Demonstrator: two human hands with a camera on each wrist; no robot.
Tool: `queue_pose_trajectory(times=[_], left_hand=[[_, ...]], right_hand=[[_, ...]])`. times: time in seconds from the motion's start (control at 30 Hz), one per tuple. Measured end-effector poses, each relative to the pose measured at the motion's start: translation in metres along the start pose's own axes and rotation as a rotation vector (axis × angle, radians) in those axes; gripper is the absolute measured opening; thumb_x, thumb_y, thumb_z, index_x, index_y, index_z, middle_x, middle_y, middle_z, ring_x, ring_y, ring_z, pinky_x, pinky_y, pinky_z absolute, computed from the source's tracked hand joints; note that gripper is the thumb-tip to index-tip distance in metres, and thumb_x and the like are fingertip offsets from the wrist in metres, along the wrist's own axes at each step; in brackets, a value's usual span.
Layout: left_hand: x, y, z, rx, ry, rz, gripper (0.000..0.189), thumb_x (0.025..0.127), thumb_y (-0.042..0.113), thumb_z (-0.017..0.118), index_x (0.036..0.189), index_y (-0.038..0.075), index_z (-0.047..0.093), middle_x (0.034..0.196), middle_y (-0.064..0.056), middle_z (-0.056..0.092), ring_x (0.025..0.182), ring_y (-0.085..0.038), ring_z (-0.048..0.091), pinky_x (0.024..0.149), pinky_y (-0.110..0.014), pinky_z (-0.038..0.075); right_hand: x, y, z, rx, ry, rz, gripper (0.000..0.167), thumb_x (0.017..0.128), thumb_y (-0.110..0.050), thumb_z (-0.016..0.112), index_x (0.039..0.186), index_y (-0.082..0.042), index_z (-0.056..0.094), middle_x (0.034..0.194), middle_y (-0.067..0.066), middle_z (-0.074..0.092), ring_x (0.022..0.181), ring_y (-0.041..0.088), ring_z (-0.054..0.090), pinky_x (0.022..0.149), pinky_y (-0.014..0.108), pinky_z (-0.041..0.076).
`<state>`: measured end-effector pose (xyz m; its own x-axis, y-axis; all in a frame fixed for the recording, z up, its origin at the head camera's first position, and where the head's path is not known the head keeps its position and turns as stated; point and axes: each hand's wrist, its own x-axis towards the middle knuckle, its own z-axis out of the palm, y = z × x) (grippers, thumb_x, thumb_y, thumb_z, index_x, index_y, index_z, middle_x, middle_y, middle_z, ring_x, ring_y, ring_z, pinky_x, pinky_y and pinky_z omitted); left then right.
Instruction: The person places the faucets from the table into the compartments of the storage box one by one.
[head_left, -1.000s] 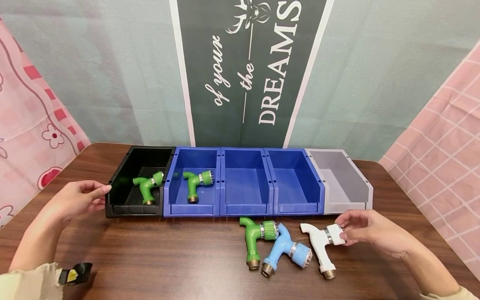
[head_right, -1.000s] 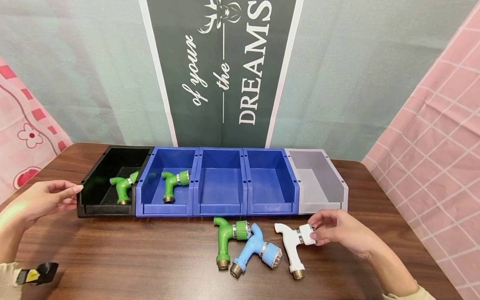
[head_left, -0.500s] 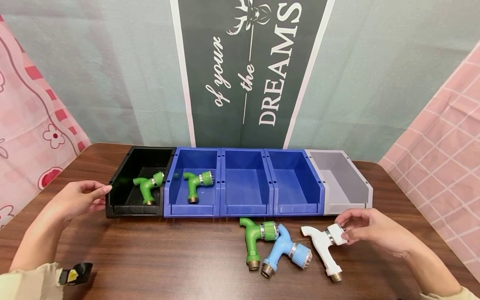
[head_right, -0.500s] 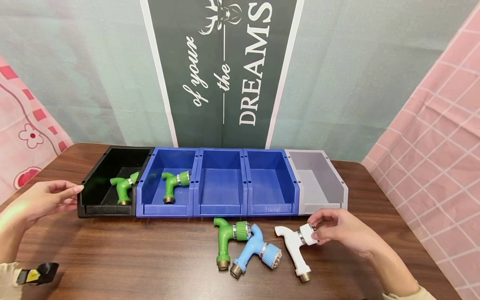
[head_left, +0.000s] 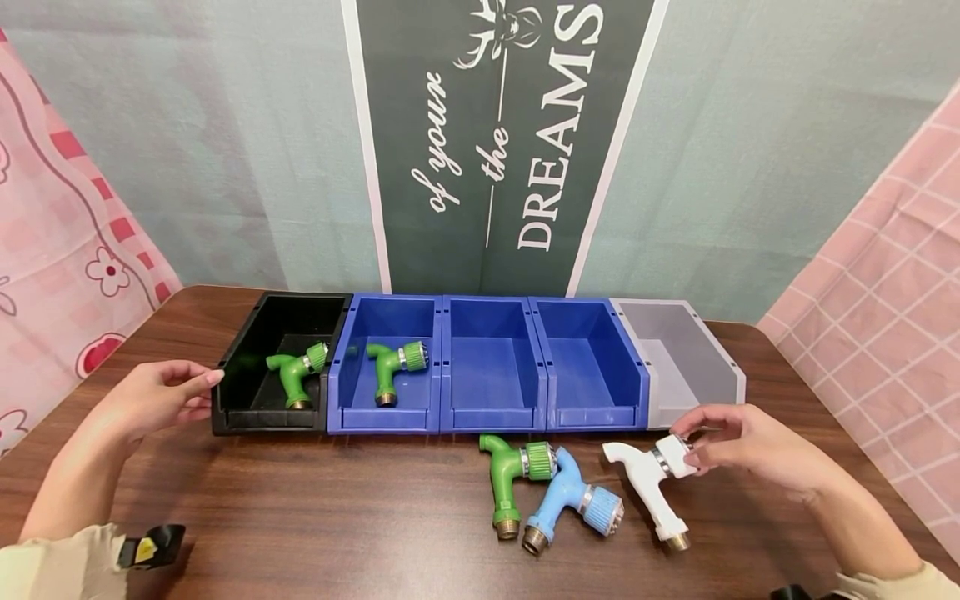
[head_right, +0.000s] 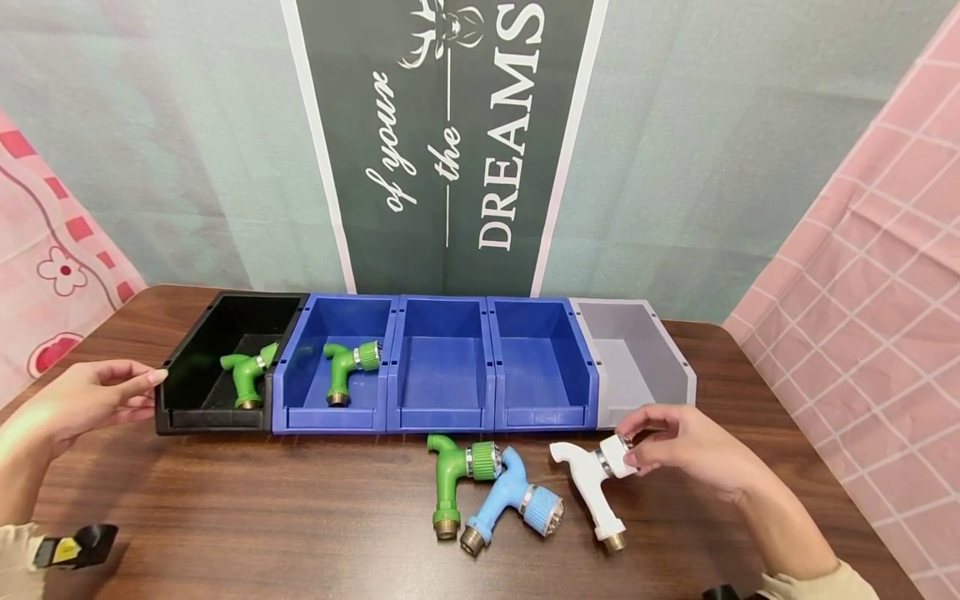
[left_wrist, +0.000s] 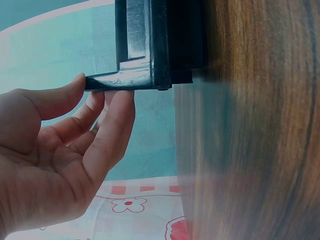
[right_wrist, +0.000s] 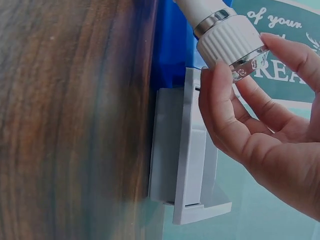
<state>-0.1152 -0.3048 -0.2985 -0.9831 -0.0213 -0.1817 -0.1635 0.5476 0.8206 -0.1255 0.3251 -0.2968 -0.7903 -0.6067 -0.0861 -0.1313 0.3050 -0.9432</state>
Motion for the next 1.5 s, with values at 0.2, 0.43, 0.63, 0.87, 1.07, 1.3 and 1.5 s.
queue_pose_trajectory(times=[0.2,0.43,0.63,0.87,1.07,1.3,1.5], left_hand=[[0.000,0.001,-0.001,0.013,0.003,-0.003,0.035,0.097,0.016,0.045,0.098,-0.019,0.050,0.074,0.000,0.055,0.064,-0.006,0.056,0.060,-0.023,0.054],[0.000,0.001,-0.001,0.013,0.000,-0.004,0.034,0.098,0.016,0.043,0.098,-0.018,0.051,0.074,0.000,0.055,0.064,-0.006,0.056,0.060,-0.023,0.053],[0.000,0.001,-0.001,0.011,0.003,-0.007,0.035,0.098,0.016,0.044,0.098,-0.018,0.050,0.073,0.001,0.056,0.064,-0.006,0.057,0.060,-0.023,0.053],[0.000,0.001,-0.001,0.003,0.001,-0.003,0.033,0.097,0.015,0.044,0.097,-0.018,0.051,0.074,0.000,0.055,0.064,-0.006,0.056,0.060,-0.023,0.053],[0.001,0.000,-0.001,0.012,0.000,-0.003,0.034,0.097,0.015,0.045,0.097,-0.019,0.050,0.074,0.000,0.055,0.064,-0.006,0.055,0.061,-0.024,0.054],[0.001,0.000,-0.001,0.019,-0.002,-0.003,0.035,0.097,0.016,0.045,0.097,-0.018,0.050,0.074,-0.001,0.055,0.064,-0.006,0.055,0.061,-0.024,0.054],[0.001,-0.002,0.000,0.014,0.001,0.004,0.033,0.097,0.015,0.045,0.096,-0.017,0.051,0.073,-0.001,0.054,0.064,-0.006,0.055,0.061,-0.024,0.054]], right_hand=[[0.004,-0.005,-0.002,-0.006,0.008,-0.006,0.023,0.083,0.009,0.055,0.103,-0.002,0.059,0.089,0.004,0.064,0.078,0.011,0.062,0.066,0.032,0.054],[0.009,-0.008,-0.003,-0.027,0.027,0.001,0.026,0.083,0.010,0.055,0.103,-0.005,0.061,0.089,0.003,0.065,0.078,0.011,0.062,0.066,0.029,0.053],[0.012,-0.016,-0.004,-0.047,0.062,0.040,0.022,0.083,0.007,0.058,0.102,-0.002,0.061,0.087,0.004,0.065,0.077,0.011,0.062,0.066,0.030,0.054],[0.016,-0.023,-0.004,-0.029,0.071,0.032,0.023,0.082,0.007,0.059,0.101,-0.005,0.063,0.086,0.003,0.065,0.077,0.011,0.061,0.067,0.030,0.054],[0.023,-0.025,-0.003,-0.021,0.074,-0.038,0.028,0.082,0.011,0.057,0.103,-0.007,0.063,0.089,0.002,0.064,0.080,0.010,0.060,0.067,0.025,0.052],[0.031,-0.030,-0.001,0.005,0.050,-0.055,0.028,0.082,0.011,0.057,0.103,-0.007,0.063,0.089,0.001,0.064,0.081,0.009,0.060,0.068,0.024,0.052],[0.038,-0.035,0.002,0.015,0.053,-0.042,0.026,0.082,0.009,0.058,0.103,-0.005,0.063,0.088,0.003,0.063,0.079,0.011,0.060,0.068,0.028,0.053]])
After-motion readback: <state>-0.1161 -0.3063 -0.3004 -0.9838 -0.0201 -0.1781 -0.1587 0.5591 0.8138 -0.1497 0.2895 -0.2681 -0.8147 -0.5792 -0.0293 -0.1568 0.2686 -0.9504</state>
